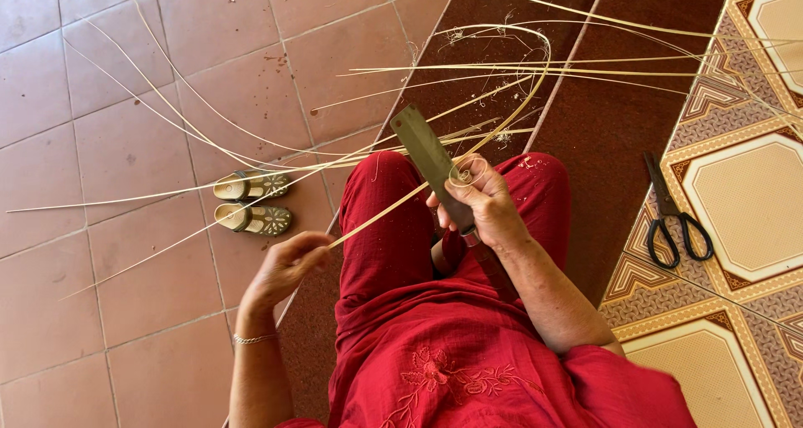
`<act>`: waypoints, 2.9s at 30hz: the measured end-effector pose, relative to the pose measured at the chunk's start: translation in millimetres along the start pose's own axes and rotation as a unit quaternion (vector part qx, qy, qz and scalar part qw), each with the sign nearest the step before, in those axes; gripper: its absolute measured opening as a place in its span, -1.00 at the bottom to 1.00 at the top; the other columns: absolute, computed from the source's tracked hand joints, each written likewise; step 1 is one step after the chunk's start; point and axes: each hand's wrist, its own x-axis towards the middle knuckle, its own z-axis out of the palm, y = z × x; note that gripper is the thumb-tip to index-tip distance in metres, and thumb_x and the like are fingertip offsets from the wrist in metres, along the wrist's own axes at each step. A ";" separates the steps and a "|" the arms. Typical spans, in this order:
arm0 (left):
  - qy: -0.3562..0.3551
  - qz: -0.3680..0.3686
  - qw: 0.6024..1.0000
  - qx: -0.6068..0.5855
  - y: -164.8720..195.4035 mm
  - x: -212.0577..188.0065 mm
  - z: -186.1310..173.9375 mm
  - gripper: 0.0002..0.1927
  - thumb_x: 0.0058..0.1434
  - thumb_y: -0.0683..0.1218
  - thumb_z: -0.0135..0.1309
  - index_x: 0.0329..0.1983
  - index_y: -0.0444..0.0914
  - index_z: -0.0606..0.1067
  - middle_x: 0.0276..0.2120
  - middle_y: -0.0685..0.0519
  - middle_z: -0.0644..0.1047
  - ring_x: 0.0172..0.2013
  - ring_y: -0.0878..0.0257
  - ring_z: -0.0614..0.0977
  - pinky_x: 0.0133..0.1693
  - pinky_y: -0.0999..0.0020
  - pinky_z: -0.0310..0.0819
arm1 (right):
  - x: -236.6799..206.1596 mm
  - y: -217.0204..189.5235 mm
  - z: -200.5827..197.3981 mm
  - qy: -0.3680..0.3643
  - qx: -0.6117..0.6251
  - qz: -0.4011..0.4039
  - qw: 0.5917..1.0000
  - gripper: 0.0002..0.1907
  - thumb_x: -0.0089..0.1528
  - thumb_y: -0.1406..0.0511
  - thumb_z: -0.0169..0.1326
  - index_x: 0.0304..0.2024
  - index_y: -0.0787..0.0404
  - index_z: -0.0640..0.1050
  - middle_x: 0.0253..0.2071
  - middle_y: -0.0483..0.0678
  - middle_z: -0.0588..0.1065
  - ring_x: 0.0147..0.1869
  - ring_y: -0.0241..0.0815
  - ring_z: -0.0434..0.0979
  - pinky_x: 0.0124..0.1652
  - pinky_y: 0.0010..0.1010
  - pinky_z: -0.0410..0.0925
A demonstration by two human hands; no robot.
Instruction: The person sits on the floor and uses a knife to shave thin strips from bamboo rods. They hold the rod in one hand and the knife in the other, repeatedly scraping the surface to produce fine shavings that accumulate on the floor.
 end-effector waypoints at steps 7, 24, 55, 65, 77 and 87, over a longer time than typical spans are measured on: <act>0.050 0.148 0.981 0.116 48.5 46.6 84.5 -0.87 0.30 -0.15 0.20 -0.15 -0.32 0.58 -0.38 0.09 0.58 -0.37 0.37 0.53 -0.31 0.43 0.40 | -8.0 22.9 22.2 0.013 -0.043 0.069 0.997 -0.83 0.40 0.37 -0.05 0.03 0.24 0.36 -0.32 0.14 0.58 -0.48 -0.20 0.55 -0.46 -0.45 0.44; -0.029 0.065 0.997 -0.003 32.1 35.2 41.2 -0.87 0.31 -0.16 0.19 -0.29 -0.35 0.59 -0.44 0.17 0.45 -0.38 0.42 0.38 -0.33 0.45 0.30 | -8.4 -15.1 -14.5 -0.001 0.071 0.009 0.997 -0.81 0.42 0.41 -0.02 0.08 0.21 0.38 -0.27 0.23 0.57 -0.46 -0.09 0.56 -0.47 -0.39 0.44; 0.044 -0.133 0.988 0.070 -8.4 -27.0 -66.2 -0.79 0.16 -0.12 0.28 -0.28 -0.39 0.70 -0.45 0.10 0.58 -0.34 0.35 0.53 -0.24 0.40 0.45 | -1.6 -31.6 -35.4 0.038 0.030 -0.056 0.997 -0.83 0.39 0.43 -0.04 0.04 0.23 0.38 -0.27 0.21 0.58 -0.43 -0.12 0.59 -0.45 -0.36 0.49; -0.032 -0.046 0.985 0.161 9.4 8.2 -13.2 -0.65 0.24 0.00 0.17 0.05 -0.21 0.61 -0.08 0.10 0.69 -0.11 0.31 0.65 -0.06 0.37 0.53 | -3.0 -10.9 -21.9 0.047 -0.001 -0.057 0.997 -0.82 0.41 0.42 -0.05 0.06 0.21 0.34 -0.27 0.19 0.58 -0.43 -0.14 0.58 -0.47 -0.39 0.47; 0.070 0.216 0.959 0.167 76.5 50.5 100.5 -0.88 0.30 -0.15 0.18 -0.14 -0.28 0.57 -0.30 -0.02 0.60 -0.36 0.24 0.60 -0.35 0.37 0.46 | -8.2 9.0 2.1 0.042 0.001 -0.007 0.999 -0.81 0.41 0.41 -0.06 0.08 0.22 0.34 -0.27 0.18 0.57 -0.45 -0.15 0.57 -0.45 -0.40 0.46; 0.067 0.103 0.990 0.068 47.1 51.0 56.6 -0.94 0.23 -0.19 0.26 -0.29 -0.30 0.63 -0.50 0.23 0.51 -0.43 0.52 0.41 -0.39 0.55 0.32 | -3.3 -19.5 -16.8 0.014 0.066 -0.030 0.997 -0.80 0.40 0.42 -0.03 0.09 0.21 0.38 -0.27 0.22 0.57 -0.46 -0.09 0.55 -0.46 -0.36 0.44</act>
